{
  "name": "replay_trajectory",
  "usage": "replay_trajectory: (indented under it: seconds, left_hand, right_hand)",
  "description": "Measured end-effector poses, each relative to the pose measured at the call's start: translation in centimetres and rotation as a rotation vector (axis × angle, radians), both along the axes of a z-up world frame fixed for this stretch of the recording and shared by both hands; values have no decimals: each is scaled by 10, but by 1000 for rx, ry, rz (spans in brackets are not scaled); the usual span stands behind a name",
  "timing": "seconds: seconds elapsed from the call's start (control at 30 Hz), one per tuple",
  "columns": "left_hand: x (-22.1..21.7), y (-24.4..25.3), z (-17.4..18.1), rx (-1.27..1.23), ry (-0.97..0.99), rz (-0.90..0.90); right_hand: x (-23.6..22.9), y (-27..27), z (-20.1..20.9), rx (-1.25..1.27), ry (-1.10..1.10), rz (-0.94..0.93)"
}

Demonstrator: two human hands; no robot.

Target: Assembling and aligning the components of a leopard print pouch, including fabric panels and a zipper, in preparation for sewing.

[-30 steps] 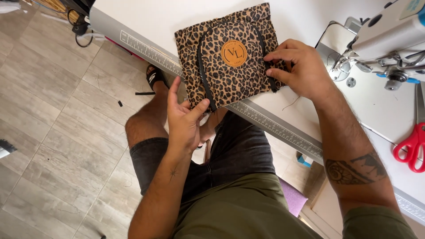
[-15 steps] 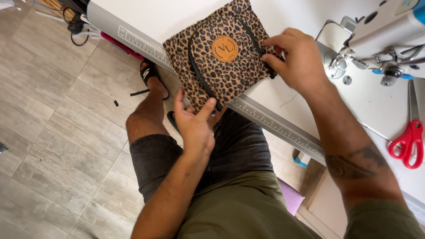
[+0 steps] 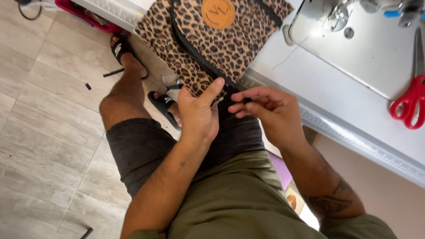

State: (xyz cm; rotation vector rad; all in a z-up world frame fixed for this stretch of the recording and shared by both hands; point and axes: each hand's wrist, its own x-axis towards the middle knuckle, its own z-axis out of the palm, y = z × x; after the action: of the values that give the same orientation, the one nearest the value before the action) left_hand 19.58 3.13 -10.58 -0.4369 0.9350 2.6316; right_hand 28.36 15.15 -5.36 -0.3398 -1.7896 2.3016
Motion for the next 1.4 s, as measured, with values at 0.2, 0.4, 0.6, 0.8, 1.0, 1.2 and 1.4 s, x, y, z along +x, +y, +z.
replay_trajectory:
  seconds: [0.2,0.4,0.6,0.8,1.0,1.2,1.4]
  left_hand:
    - [4,1,7,-38,10,24]
    - [-2,6,15,-66,49,95]
    - [-1,5,22,-50,84,140]
    - [4,5,16,-51,87,140]
    - [6,1,13,-44,82,39]
    - [4,-10,11,-129,101,-1]
    - [-2,-3,-2,-169,107,26]
  right_hand:
    - [2,-5,-6,-26,-2,-26]
    - [3,-8,-7,73,21,-36]
    - [-4,-15,-9,147,86,-92]
    - [-9,-24,-20,22,-9,-218]
    - [-11,-29,-26,-80,11,-261]
    - [-5,-41,-31,-115,38,-295]
    - [1,-42,-30,-167,35,-309]
